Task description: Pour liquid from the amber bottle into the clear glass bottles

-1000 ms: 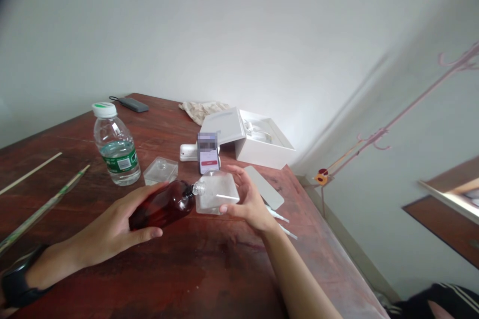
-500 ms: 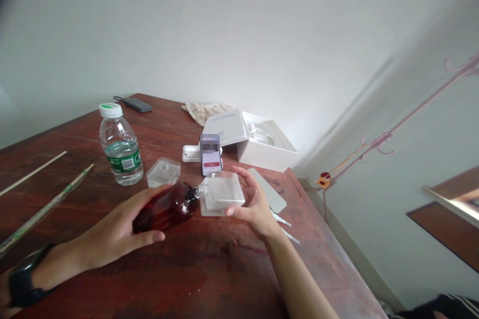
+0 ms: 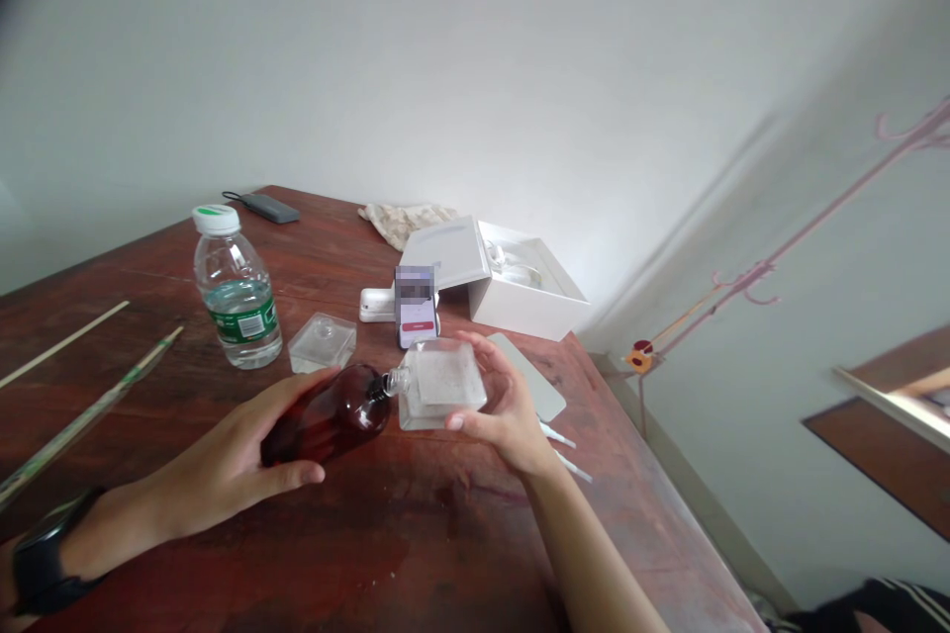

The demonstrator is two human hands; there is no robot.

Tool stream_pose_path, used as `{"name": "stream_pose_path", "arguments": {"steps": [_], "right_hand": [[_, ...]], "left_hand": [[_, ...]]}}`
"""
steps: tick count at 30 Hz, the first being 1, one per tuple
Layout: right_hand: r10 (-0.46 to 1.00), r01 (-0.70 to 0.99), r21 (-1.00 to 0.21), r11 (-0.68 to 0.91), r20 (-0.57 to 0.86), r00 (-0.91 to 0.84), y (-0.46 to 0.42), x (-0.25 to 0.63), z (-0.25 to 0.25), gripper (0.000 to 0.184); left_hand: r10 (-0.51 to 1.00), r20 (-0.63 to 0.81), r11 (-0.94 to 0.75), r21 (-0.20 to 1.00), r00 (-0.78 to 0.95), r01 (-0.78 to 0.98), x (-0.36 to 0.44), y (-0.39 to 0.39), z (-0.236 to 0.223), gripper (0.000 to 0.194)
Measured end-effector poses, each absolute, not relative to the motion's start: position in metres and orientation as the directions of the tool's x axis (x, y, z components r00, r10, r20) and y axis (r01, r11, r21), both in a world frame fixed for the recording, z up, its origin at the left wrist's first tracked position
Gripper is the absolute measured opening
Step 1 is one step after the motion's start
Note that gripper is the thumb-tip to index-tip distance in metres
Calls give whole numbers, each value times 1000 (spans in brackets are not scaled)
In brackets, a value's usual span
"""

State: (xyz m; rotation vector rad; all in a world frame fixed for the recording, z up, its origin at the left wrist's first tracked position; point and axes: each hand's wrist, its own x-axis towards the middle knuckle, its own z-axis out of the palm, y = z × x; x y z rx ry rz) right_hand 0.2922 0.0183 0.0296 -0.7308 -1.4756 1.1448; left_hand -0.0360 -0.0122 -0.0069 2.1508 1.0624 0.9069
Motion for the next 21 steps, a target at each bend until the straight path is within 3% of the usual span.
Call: {"name": "stream_pose_path", "arguments": {"steps": [7,21], "right_hand": [[894,-18,-914,405,400,-203,18,294,31,87],[886,10,-904,427,416,-206,16,294,33,92]], "left_hand": [[828,329,-527,730,453,434,-35,-13,-5,83],[822,334,-535,733,462,421,-34,-14,-7,84]]}}
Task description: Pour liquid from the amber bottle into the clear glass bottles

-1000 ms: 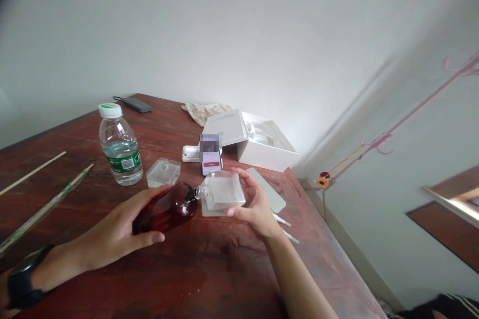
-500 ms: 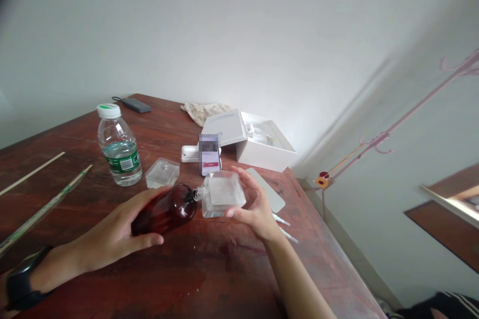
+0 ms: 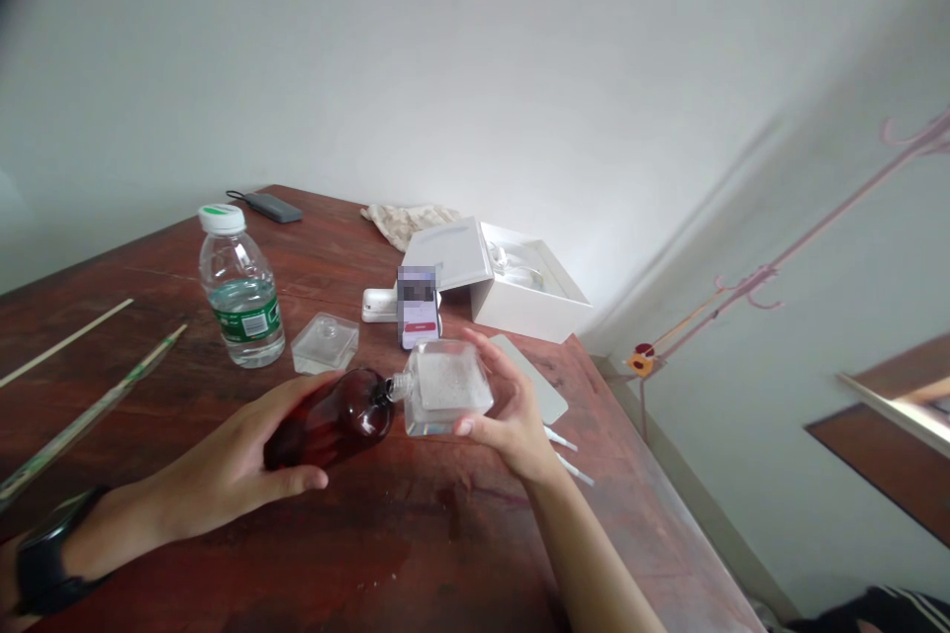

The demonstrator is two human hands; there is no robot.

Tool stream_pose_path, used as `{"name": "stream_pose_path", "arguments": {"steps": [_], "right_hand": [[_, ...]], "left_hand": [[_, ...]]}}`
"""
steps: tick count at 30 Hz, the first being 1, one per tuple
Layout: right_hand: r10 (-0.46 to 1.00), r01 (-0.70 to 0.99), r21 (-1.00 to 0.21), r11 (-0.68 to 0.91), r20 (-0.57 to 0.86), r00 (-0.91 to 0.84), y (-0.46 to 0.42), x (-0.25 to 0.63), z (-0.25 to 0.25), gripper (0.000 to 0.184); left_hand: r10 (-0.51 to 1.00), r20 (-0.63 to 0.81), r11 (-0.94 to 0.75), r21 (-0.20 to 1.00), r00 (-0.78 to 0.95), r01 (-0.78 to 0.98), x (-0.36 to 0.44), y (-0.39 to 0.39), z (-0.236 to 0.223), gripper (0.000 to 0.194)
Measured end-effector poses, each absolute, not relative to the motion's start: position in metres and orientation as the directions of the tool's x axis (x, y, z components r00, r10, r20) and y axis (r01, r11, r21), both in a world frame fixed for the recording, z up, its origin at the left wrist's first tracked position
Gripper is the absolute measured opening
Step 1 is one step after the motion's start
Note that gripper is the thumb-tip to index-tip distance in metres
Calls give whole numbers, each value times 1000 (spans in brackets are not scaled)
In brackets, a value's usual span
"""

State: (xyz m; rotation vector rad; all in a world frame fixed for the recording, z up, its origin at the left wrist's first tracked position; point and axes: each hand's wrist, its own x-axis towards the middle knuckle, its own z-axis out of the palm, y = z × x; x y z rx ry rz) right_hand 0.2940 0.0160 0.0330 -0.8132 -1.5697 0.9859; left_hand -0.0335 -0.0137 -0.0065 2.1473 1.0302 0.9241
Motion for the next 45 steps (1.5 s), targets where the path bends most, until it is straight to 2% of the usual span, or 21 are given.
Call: {"name": "stream_pose_path", "arguments": {"steps": [13,21,29,33,45], "right_hand": [[884,-68,-905,419,424,-199,11,292,35,90],[897,-9,-910,416,411,-161,10,292,35,96],[873,-136,-887,442,460,-162,10,288,36,90],[875,-92,-888,450,459,-151,9,289,35,83],[890,-52,-896,441,444,-107,8,289,35,83]], "left_hand": [[820,301,-511,767,486,387,-31,-16,-5,87],[826,301,-501,781,477,374,-30,-18,-3,86],[831,281,-480,799,480,363,-30,-19,-4,86],[837,269,-466,807,477,363,-30,-20,-4,86],[838,277,-472,799,470,373,-29,-21,-5,89]]}}
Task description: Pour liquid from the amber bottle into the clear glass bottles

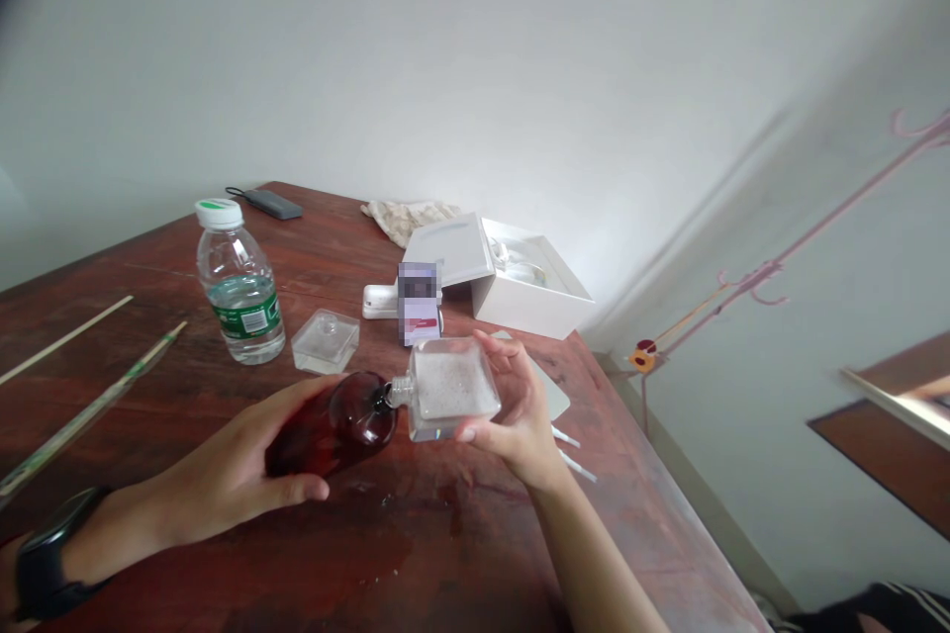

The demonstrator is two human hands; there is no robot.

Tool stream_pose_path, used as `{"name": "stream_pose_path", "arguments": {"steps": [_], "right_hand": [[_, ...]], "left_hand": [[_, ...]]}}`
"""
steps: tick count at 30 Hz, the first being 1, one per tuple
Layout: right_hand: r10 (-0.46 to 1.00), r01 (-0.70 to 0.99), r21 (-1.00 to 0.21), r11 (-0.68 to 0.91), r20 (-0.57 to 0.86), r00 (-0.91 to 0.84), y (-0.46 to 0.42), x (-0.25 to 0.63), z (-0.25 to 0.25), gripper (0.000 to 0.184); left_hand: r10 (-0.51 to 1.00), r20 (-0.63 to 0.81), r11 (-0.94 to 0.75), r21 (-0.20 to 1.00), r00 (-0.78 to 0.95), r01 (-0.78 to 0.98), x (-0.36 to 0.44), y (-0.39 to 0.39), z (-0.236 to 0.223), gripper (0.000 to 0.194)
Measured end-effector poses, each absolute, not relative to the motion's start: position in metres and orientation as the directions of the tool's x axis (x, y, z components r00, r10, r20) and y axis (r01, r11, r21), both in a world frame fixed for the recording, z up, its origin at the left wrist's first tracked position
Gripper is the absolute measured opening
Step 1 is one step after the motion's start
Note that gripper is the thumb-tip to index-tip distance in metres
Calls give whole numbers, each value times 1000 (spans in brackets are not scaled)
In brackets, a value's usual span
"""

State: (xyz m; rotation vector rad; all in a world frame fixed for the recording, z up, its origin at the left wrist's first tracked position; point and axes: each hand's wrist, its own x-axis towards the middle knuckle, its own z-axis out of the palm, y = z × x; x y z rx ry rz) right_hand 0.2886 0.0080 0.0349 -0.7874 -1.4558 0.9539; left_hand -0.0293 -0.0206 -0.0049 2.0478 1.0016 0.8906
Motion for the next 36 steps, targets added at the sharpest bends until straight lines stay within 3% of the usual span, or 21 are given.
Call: {"name": "stream_pose_path", "arguments": {"steps": [7,17,24,36], "right_hand": [[888,-48,-889,455,457,-54,8,290,33,85],[883,-60,-890,453,457,-106,6,285,38,91],[879,-101,-886,453,463,-113,6,286,35,77],[874,-126,-877,464,477,-96,6,286,35,75]], "left_hand": [[838,271,-469,800,473,374,-29,-20,-4,89],[838,274,-476,790,472,387,-30,-20,-4,88],[838,271,-472,796,474,380,-29,-19,-2,86],[832,273,-473,804,483,359,-28,-20,-3,86]]}}
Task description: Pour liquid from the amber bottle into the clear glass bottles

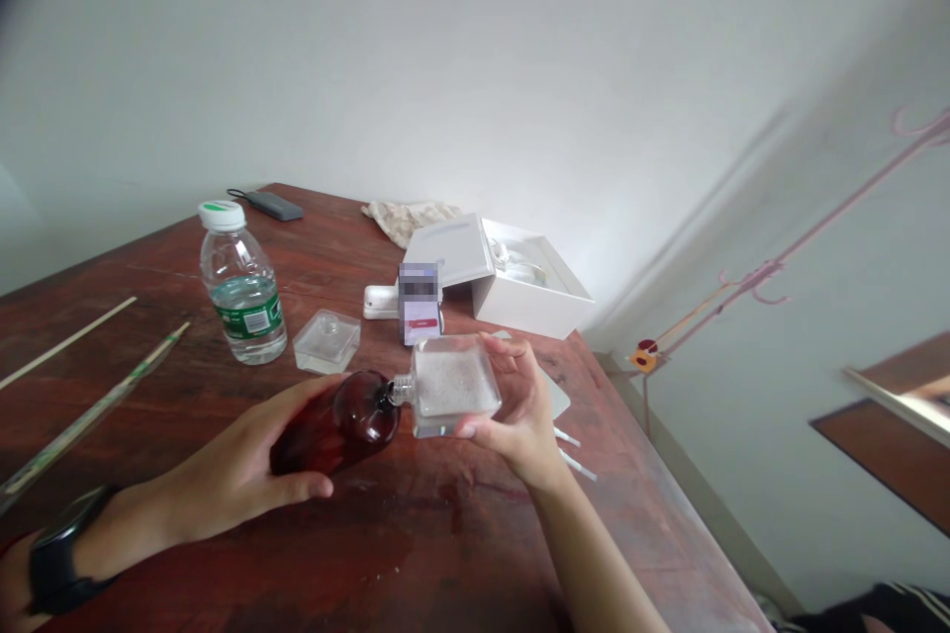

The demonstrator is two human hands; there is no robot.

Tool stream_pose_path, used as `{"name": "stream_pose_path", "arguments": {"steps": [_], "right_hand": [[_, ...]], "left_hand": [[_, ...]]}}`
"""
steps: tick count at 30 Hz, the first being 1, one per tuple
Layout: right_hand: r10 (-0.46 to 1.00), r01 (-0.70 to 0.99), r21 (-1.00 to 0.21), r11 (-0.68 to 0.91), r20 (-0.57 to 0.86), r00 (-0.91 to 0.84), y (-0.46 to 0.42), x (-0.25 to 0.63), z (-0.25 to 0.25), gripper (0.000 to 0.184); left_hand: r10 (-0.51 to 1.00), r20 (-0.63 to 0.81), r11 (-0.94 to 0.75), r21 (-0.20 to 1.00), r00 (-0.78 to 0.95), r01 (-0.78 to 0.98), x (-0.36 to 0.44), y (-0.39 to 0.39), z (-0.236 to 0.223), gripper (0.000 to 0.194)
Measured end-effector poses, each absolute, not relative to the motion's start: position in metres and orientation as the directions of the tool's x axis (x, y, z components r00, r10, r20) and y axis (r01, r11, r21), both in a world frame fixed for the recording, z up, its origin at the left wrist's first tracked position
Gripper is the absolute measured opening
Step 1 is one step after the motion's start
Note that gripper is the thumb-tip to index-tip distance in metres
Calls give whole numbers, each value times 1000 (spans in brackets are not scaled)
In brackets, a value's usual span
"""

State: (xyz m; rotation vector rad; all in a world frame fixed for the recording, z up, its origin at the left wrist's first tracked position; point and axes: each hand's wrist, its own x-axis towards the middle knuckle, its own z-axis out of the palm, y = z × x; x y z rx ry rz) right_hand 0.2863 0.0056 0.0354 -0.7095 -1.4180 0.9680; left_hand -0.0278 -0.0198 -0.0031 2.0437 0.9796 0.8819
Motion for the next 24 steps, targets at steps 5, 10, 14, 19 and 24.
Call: {"name": "stream_pose_path", "arguments": {"steps": [5,10,14,19,24], "right_hand": [[860,-149,-862,485,501,-95,6,286,35,74],[850,-172,-851,497,517,-104,7,287,34,72],[847,-180,-848,499,521,-104,7,288,34,71],[842,-183,-843,506,529,-107,6,288,33,72],[836,-173,-839,516,537,-110,6,289,33,73]], "left_hand": [[828,277,-479,801,487,359,-27,-19,-4,85],[829,273,-475,803,488,359,-27,-20,-4,86],[832,272,-475,800,484,367,-27,-20,-4,86],[832,275,-478,796,482,371,-27,-19,-4,87],[831,274,-479,795,484,372,-27,-20,-3,86]]}}
